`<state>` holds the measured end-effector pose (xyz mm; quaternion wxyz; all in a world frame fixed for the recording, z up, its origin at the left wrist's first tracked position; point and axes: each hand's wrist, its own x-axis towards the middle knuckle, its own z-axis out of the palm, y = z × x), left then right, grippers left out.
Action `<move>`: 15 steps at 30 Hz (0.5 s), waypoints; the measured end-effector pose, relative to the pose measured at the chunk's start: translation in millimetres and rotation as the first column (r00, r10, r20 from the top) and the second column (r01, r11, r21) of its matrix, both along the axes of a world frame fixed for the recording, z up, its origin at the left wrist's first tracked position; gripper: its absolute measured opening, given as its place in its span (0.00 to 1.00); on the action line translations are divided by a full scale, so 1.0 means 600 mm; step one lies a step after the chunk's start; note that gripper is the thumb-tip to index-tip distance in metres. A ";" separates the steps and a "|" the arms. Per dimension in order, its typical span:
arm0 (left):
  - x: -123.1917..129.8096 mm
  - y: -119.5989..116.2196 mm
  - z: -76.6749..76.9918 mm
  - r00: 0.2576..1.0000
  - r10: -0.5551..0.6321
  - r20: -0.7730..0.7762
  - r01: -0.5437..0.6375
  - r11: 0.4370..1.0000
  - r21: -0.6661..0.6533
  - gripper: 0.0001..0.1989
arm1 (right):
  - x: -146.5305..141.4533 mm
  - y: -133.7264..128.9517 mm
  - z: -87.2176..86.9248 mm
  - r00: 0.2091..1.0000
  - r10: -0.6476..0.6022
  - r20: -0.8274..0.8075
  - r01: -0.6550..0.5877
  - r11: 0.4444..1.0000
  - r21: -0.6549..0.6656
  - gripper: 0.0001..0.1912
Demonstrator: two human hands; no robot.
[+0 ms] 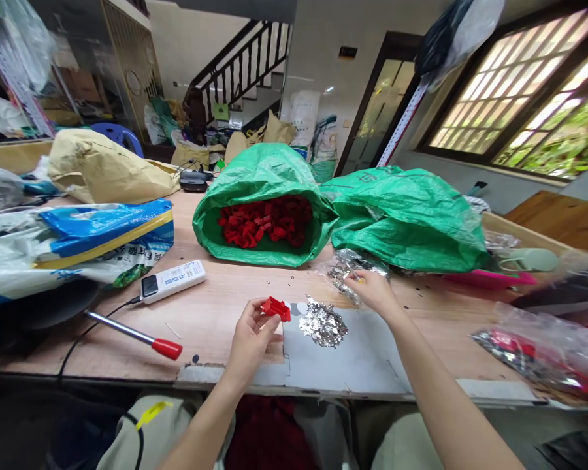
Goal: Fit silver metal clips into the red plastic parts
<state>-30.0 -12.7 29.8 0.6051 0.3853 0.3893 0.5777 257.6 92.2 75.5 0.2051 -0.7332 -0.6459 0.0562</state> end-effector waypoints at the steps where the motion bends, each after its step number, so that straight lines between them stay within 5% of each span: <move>1: -0.001 0.000 0.001 1.000 -0.003 0.003 0.003 1.000 0.024 0.22 | -0.002 0.000 -0.001 1.000 -0.018 -0.013 0.018 1.000 0.001 0.09; 8: -0.002 -0.006 0.004 0.998 -0.029 -0.062 0.038 0.990 0.133 0.17 | -0.024 -0.023 0.014 0.979 -0.048 -0.198 0.042 0.998 -0.036 0.08; 11: -0.003 -0.006 0.001 0.991 0.006 -0.132 0.017 0.985 0.172 0.15 | -0.063 -0.070 0.037 0.931 0.112 -0.348 -0.154 0.983 -0.097 0.12; 13: -0.003 -0.007 -0.001 0.984 0.033 -0.176 0.002 0.981 0.193 0.14 | -0.100 -0.103 0.047 0.811 0.287 -0.510 -0.414 0.898 -0.152 0.12; 15: -0.003 -0.009 -0.002 0.976 0.040 -0.214 0.008 0.976 0.217 0.13 | -0.135 -0.127 0.048 0.745 0.386 -0.544 -0.537 0.831 -0.145 0.10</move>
